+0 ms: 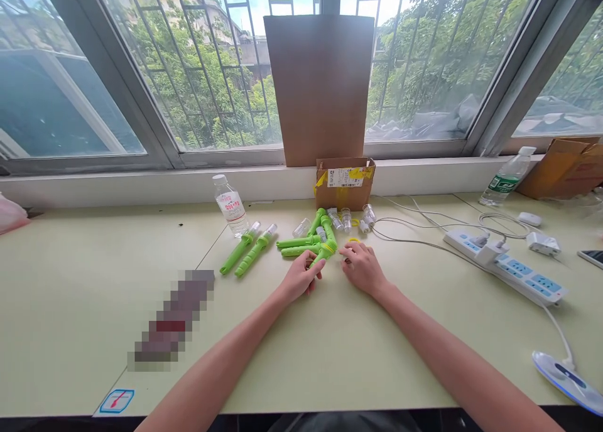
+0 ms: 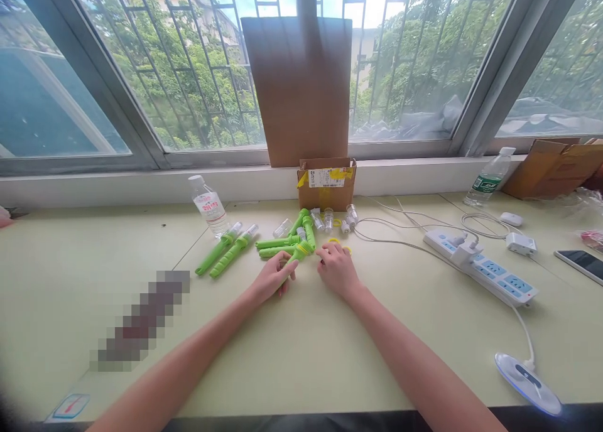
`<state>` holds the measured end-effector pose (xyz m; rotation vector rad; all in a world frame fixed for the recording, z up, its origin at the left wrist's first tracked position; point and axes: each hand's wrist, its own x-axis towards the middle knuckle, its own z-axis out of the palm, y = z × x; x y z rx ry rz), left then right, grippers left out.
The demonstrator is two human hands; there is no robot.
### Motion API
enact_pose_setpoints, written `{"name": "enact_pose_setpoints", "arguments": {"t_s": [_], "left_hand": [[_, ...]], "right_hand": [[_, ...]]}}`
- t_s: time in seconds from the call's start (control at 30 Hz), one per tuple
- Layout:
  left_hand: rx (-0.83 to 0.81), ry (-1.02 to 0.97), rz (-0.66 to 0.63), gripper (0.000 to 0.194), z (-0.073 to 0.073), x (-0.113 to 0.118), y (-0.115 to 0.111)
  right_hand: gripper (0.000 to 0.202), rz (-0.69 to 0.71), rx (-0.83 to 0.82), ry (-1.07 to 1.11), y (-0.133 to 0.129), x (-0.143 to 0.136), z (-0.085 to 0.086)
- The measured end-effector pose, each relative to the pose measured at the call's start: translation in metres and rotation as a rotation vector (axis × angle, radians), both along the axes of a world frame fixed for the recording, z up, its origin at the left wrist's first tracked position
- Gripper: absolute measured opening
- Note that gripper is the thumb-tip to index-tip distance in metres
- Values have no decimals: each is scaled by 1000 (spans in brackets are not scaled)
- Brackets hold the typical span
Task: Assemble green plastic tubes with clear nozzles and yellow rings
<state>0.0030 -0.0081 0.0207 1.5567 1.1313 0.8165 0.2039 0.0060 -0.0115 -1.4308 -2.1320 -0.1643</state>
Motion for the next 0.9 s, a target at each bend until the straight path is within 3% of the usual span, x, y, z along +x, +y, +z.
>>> {"name": "enact_pose_setpoints", "arguments": {"t_s": [0.3,0.6,0.77,0.9], "left_hand": [[-8,12,-10,37,1,0,-1],[26,29,-29,36,-1,0,-2],[22,37,-19,35,0,1,-2],[35,46,-16,34,0,1,-3]], "right_hand": [[59,-77,-52,-60,-1,0,-3],[16,-79,24,104,-5,-2,-3],[23,-177,215,223,-8,1,4],[28,-158,210,311,-14,-2,6]]}}
